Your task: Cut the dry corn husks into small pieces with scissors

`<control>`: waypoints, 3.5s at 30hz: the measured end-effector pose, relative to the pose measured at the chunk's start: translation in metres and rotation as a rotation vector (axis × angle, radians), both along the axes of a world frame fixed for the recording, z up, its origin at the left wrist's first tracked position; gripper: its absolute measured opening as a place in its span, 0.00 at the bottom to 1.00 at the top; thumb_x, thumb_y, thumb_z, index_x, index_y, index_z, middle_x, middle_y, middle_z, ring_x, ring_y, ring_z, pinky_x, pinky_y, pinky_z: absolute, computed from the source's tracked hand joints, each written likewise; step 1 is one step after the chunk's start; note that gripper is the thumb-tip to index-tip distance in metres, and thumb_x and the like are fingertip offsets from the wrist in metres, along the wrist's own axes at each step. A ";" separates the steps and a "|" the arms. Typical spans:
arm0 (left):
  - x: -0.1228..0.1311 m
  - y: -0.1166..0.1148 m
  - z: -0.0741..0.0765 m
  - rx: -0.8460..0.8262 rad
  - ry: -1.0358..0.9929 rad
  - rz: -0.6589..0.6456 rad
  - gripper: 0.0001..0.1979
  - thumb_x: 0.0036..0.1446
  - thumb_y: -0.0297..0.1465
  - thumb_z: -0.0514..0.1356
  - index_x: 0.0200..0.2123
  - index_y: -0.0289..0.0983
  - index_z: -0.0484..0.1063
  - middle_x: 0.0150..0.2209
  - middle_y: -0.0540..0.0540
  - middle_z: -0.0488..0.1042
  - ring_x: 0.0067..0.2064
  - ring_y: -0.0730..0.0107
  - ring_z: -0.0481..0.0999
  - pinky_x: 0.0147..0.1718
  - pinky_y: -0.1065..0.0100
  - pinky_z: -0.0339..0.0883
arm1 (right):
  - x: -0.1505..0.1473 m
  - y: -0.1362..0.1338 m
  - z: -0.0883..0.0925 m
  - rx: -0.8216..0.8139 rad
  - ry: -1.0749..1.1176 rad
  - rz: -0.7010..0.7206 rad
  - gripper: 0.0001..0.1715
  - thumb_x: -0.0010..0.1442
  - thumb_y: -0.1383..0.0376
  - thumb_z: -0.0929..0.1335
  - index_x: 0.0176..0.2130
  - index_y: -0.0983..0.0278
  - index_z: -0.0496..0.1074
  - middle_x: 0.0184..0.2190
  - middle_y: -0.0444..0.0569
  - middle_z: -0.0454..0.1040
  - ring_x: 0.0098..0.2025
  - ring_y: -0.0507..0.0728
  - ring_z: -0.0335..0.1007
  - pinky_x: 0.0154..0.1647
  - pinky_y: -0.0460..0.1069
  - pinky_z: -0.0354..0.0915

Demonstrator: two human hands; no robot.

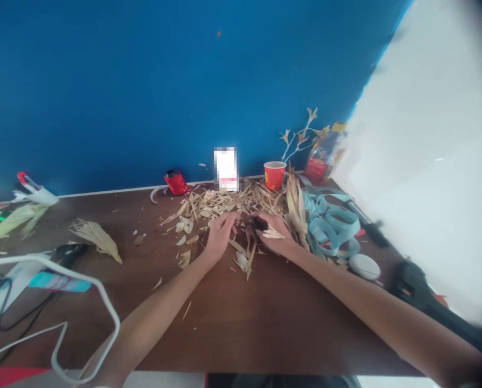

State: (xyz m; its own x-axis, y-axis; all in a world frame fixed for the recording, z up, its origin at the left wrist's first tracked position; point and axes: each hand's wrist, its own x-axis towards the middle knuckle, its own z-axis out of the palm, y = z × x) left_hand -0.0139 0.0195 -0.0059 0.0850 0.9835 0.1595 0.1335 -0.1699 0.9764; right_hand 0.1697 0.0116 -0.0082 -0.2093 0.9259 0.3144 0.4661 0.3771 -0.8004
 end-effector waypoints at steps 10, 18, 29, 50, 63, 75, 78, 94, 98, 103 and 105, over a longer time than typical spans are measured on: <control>0.005 -0.006 0.008 0.222 0.241 -0.139 0.16 0.60 0.35 0.53 0.23 0.36 0.72 0.29 0.46 0.68 0.34 0.69 0.68 0.34 0.69 0.61 | -0.003 0.000 -0.002 -0.053 0.229 0.054 0.23 0.52 0.65 0.68 0.49 0.60 0.70 0.41 0.50 0.76 0.39 0.57 0.73 0.43 0.53 0.68; 0.005 -0.006 0.007 0.242 0.290 -0.180 0.13 0.60 0.33 0.53 0.32 0.37 0.77 0.33 0.45 0.72 0.36 0.68 0.71 0.36 0.68 0.63 | -0.001 -0.002 0.000 0.021 0.135 -0.034 0.21 0.53 0.65 0.68 0.48 0.60 0.71 0.35 0.47 0.76 0.36 0.56 0.72 0.40 0.50 0.67; 0.004 -0.004 0.002 0.163 0.301 -0.151 0.06 0.54 0.31 0.58 0.33 0.36 0.74 0.30 0.47 0.73 0.30 0.71 0.70 0.30 0.71 0.62 | 0.000 -0.002 0.000 0.086 0.089 -0.063 0.24 0.48 0.70 0.67 0.47 0.58 0.70 0.36 0.46 0.75 0.36 0.56 0.71 0.40 0.51 0.67; 0.002 -0.001 0.002 -0.076 -0.121 -0.013 0.07 0.57 0.35 0.54 0.30 0.38 0.64 0.24 0.52 0.68 0.21 0.77 0.64 0.19 0.74 0.57 | -0.002 -0.002 0.003 -0.002 -0.015 0.105 0.23 0.49 0.69 0.66 0.46 0.61 0.74 0.34 0.45 0.76 0.34 0.54 0.70 0.39 0.48 0.65; 0.002 -0.003 0.005 -0.042 -0.121 -0.023 0.13 0.56 0.41 0.58 0.35 0.35 0.68 0.25 0.50 0.72 0.21 0.78 0.64 0.20 0.74 0.57 | -0.002 -0.003 0.004 0.007 -0.061 0.087 0.21 0.49 0.69 0.67 0.45 0.61 0.74 0.34 0.44 0.76 0.34 0.53 0.69 0.37 0.47 0.62; 0.003 -0.002 0.003 -0.065 -0.132 -0.040 0.14 0.54 0.41 0.59 0.33 0.35 0.68 0.25 0.50 0.72 0.21 0.79 0.64 0.21 0.75 0.57 | -0.002 -0.003 0.007 -0.001 -0.065 0.117 0.21 0.50 0.69 0.66 0.45 0.61 0.74 0.35 0.45 0.76 0.35 0.53 0.69 0.37 0.47 0.62; 0.003 -0.001 0.002 -0.060 -0.137 -0.046 0.13 0.55 0.40 0.58 0.34 0.35 0.67 0.25 0.50 0.72 0.21 0.79 0.64 0.20 0.75 0.57 | -0.002 -0.002 0.004 0.001 -0.080 0.108 0.21 0.50 0.69 0.66 0.46 0.61 0.74 0.34 0.45 0.76 0.34 0.53 0.69 0.36 0.47 0.62; 0.003 -0.001 0.001 -0.079 -0.163 -0.062 0.12 0.56 0.39 0.58 0.33 0.35 0.66 0.25 0.50 0.72 0.21 0.79 0.64 0.21 0.75 0.58 | 0.002 0.000 -0.002 -0.008 -0.090 0.139 0.21 0.51 0.69 0.66 0.46 0.60 0.74 0.35 0.47 0.76 0.35 0.56 0.69 0.38 0.49 0.63; 0.002 0.000 0.001 -0.096 -0.194 -0.059 0.10 0.56 0.38 0.57 0.30 0.36 0.66 0.25 0.50 0.72 0.21 0.78 0.65 0.20 0.74 0.57 | 0.003 0.001 -0.005 0.003 -0.078 0.135 0.21 0.51 0.70 0.66 0.45 0.58 0.75 0.34 0.46 0.76 0.35 0.56 0.69 0.38 0.49 0.63; 0.001 -0.002 0.002 -0.092 -0.233 -0.052 0.10 0.55 0.35 0.53 0.25 0.36 0.63 0.24 0.50 0.69 0.21 0.77 0.65 0.20 0.72 0.56 | 0.001 0.000 -0.007 0.019 -0.016 0.062 0.21 0.51 0.68 0.65 0.46 0.60 0.74 0.35 0.46 0.76 0.34 0.54 0.69 0.36 0.47 0.63; 0.000 -0.003 0.002 -0.101 -0.265 -0.049 0.10 0.55 0.34 0.52 0.24 0.36 0.62 0.23 0.51 0.67 0.21 0.77 0.64 0.20 0.72 0.56 | 0.000 -0.001 -0.007 0.014 0.005 0.046 0.21 0.52 0.68 0.65 0.47 0.61 0.73 0.34 0.45 0.75 0.33 0.53 0.68 0.36 0.47 0.63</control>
State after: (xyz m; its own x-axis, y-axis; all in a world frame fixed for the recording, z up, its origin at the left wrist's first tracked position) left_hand -0.0134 0.0170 -0.0044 0.1014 0.9913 0.0843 -0.1350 -0.0703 0.9884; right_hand 0.1693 0.0103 -0.0148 -0.2499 0.9110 0.3281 0.4442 0.4090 -0.7971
